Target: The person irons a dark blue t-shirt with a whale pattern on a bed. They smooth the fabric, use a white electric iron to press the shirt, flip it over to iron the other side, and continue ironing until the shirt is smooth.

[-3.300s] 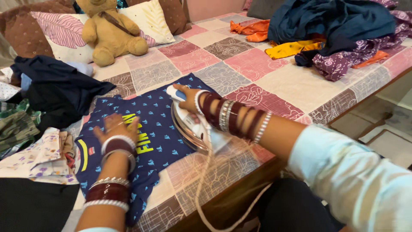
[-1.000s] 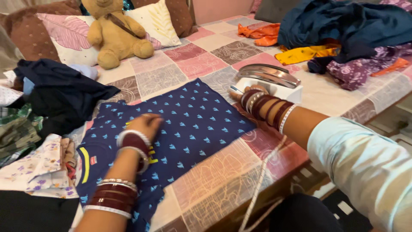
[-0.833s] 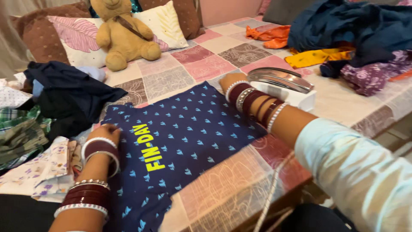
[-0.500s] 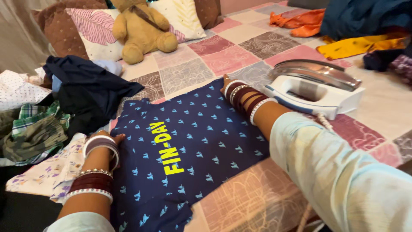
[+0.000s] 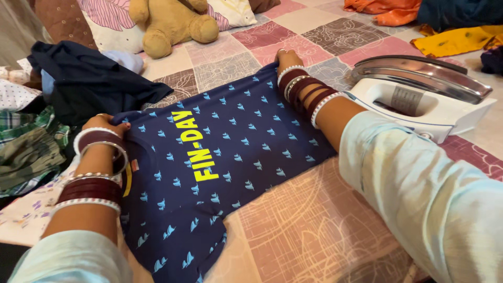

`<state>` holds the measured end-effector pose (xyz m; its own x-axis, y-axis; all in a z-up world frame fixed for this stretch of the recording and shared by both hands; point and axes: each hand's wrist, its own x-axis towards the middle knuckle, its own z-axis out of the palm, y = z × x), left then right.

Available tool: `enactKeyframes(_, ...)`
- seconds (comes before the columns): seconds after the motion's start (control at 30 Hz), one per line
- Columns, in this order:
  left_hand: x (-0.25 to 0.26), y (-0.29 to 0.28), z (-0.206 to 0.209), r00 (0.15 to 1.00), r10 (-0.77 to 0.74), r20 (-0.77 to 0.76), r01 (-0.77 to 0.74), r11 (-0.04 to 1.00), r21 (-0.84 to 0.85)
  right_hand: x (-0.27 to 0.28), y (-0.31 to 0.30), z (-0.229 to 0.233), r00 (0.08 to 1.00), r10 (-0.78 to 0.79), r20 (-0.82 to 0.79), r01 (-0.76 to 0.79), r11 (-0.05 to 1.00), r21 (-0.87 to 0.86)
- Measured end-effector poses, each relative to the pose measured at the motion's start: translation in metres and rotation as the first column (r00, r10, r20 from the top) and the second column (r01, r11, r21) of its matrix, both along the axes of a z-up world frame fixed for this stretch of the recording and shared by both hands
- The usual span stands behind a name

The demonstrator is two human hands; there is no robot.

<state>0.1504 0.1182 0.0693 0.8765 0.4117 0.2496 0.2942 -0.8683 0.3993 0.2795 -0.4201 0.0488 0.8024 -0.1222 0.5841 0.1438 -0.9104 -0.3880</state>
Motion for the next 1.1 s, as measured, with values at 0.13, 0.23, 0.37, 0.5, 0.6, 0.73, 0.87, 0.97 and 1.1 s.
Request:
enactKeyframes(0.13, -0.018, -0.036, -0.014, 0.997, 0.061, 0.055, -0.071, 0.974, 0.214, -0.042, 0.016, 0.004, 0.934, 0.063, -0.351, -0.042, 0.997, 0.066)
enactKeyframes(0.23, -0.044, -0.054, -0.020, 0.982, -0.018, 0.190, -0.045, 0.945, 0.325, -0.081, 0.031, 0.014, 0.969, 0.090, -0.230, -0.140, 0.967, -0.212)
enactKeyframes(0.37, -0.099, -0.095, -0.010, 0.865, -0.414, 0.282, 0.315, 0.887, 0.337, -0.158, 0.053, 0.029, 0.910, 0.287, -0.299, -0.379, 0.869, -0.318)
enactKeyframes(0.5, -0.190, -0.156, -0.002, 0.795, -0.600, 0.087, 0.593, 0.800, 0.094, -0.259, 0.093, 0.032, 0.610, 0.788, -0.080, -0.751, 0.542, -0.378)
enactKeyframes(0.6, -0.265, -0.175, 0.001, 0.671, -0.736, -0.084, 0.739, 0.656, 0.153, -0.348, 0.110, 0.033, 0.353, 0.916, -0.191, -0.913, 0.293, -0.283)
enactKeyframes(0.73, -0.331, -0.171, 0.014, 0.566, -0.814, -0.126, 0.824, 0.554, 0.120, -0.428, 0.123, 0.040, 0.229, 0.946, -0.228, -0.945, 0.160, -0.285)
enactKeyframes(0.87, -0.372, -0.166, 0.018, 0.438, -0.895, -0.078, 0.897, 0.431, 0.099, -0.436, 0.128, 0.035, 0.270, 0.958, -0.095, -0.802, 0.169, -0.574)
enactKeyframes(0.97, -0.388, -0.172, 0.013, 0.569, -0.815, -0.111, 0.816, 0.543, 0.197, -0.431, 0.134, 0.021, 0.426, 0.904, -0.019, -0.582, 0.258, -0.771)
enactKeyframes(1.1, -0.399, -0.179, 0.012, 0.792, -0.582, -0.183, 0.609, 0.733, 0.303, -0.434, 0.142, 0.022, 0.463, 0.886, 0.027, -0.613, 0.342, -0.712)
